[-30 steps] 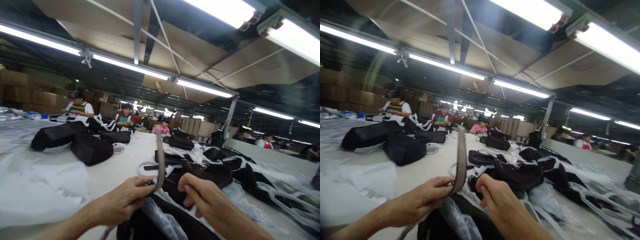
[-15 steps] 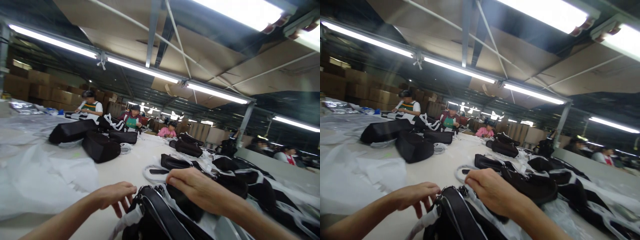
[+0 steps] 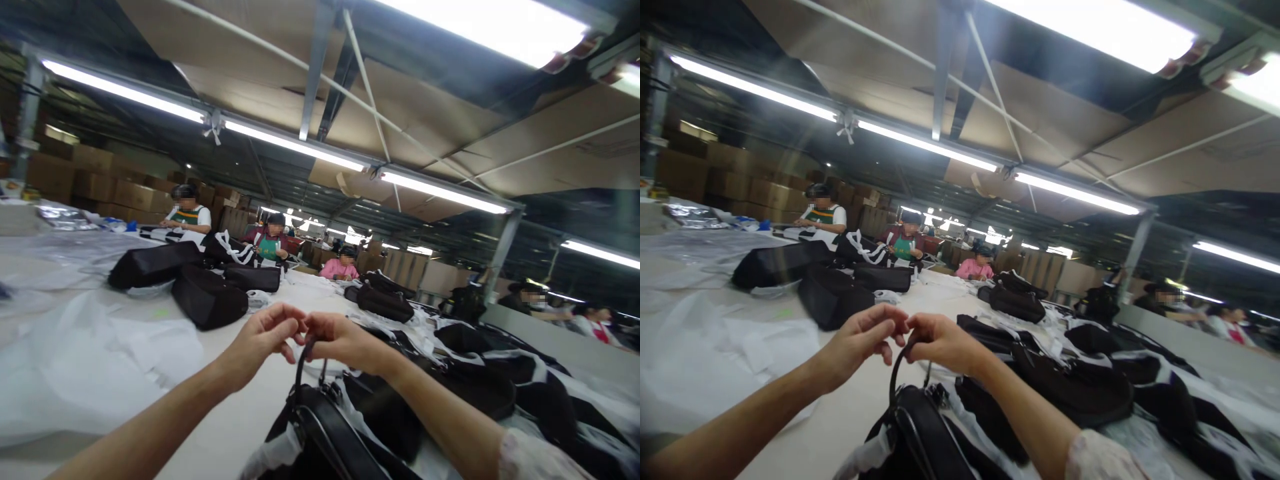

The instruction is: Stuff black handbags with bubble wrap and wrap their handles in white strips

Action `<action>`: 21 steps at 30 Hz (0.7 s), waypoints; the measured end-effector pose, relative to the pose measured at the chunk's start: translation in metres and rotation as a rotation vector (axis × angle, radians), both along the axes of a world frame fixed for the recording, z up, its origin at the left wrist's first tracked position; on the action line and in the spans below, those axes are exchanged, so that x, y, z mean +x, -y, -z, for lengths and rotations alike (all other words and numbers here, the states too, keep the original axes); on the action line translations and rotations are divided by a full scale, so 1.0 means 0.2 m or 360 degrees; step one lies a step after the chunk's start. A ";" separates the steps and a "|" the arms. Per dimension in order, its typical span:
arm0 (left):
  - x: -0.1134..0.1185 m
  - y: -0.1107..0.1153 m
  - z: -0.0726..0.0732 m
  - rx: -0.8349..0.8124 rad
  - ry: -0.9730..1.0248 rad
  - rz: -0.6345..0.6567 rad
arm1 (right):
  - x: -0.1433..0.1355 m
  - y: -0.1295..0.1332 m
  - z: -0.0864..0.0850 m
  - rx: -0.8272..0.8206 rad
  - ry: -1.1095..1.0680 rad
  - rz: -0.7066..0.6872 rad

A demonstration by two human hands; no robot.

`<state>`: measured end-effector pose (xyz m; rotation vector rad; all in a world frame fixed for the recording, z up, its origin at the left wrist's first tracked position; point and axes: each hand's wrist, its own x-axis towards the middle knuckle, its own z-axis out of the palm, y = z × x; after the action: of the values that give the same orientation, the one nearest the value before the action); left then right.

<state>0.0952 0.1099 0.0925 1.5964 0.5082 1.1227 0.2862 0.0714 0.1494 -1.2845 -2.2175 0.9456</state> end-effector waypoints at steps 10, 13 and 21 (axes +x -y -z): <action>0.22 0.05 0.32 0.0258 -0.0519 0.0041 | 0.09 0.26 -0.22 -0.0016 0.0379 -0.0176; 0.28 0.03 0.35 0.0270 -0.0499 -0.0049 | -0.02 0.29 -0.21 0.0088 0.0527 -0.0209; 0.22 -0.15 0.39 0.0332 -0.0416 -0.0361 | 0.29 0.77 -0.16 0.0592 0.1343 0.0018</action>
<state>0.1388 0.1390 0.0147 1.9182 0.7807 1.1700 0.3441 -0.0836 0.1821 -1.6889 -2.7815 -0.0903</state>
